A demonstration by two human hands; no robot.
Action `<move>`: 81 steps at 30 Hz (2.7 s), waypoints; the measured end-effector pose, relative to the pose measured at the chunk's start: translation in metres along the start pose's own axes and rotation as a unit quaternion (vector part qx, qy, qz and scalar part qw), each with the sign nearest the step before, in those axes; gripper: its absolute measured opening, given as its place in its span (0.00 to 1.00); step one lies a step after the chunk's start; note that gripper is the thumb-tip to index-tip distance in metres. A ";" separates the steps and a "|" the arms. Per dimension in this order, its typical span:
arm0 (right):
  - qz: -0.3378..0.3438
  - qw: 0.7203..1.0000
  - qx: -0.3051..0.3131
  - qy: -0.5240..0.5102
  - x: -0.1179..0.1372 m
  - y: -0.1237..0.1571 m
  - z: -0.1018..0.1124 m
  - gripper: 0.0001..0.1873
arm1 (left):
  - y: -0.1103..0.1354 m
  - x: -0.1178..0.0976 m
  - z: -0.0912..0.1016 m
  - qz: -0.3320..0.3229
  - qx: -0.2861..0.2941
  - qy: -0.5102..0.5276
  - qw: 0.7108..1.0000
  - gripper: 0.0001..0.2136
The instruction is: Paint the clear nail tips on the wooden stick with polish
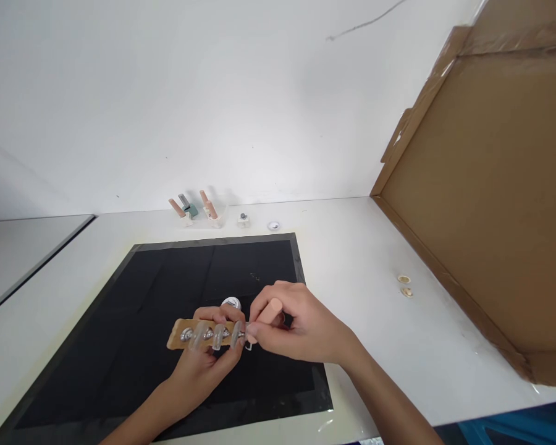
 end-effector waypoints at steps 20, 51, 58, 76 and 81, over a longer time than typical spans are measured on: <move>-0.003 0.998 -0.040 -0.047 -0.003 0.001 0.007 0.09 | 0.008 0.018 -0.009 0.122 -0.060 0.310 0.941 0.09; -0.016 0.959 0.045 -0.279 -0.010 0.000 -0.001 0.08 | 0.008 0.022 -0.026 0.267 -0.052 0.572 0.774 0.17; -0.036 0.964 0.052 -0.257 -0.009 0.001 -0.010 0.05 | 0.012 0.021 -0.032 0.286 -0.022 0.607 0.741 0.18; 0.033 0.998 -0.001 -0.050 0.013 -0.002 -0.003 0.10 | 0.013 0.018 -0.040 0.275 0.009 0.641 0.716 0.17; 0.021 0.999 -0.016 -0.039 0.014 -0.003 0.000 0.10 | 0.014 0.020 -0.039 0.283 0.009 0.631 0.723 0.18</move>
Point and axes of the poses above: each hand's wrist, its own y-axis away from the middle knuckle, its own z-axis out of the back of the hand, x = y × z, the point moved 9 cm from there along -y, towards the middle knuckle, and after that the axes turned 11 degrees about -z, right-handed, at the moved point
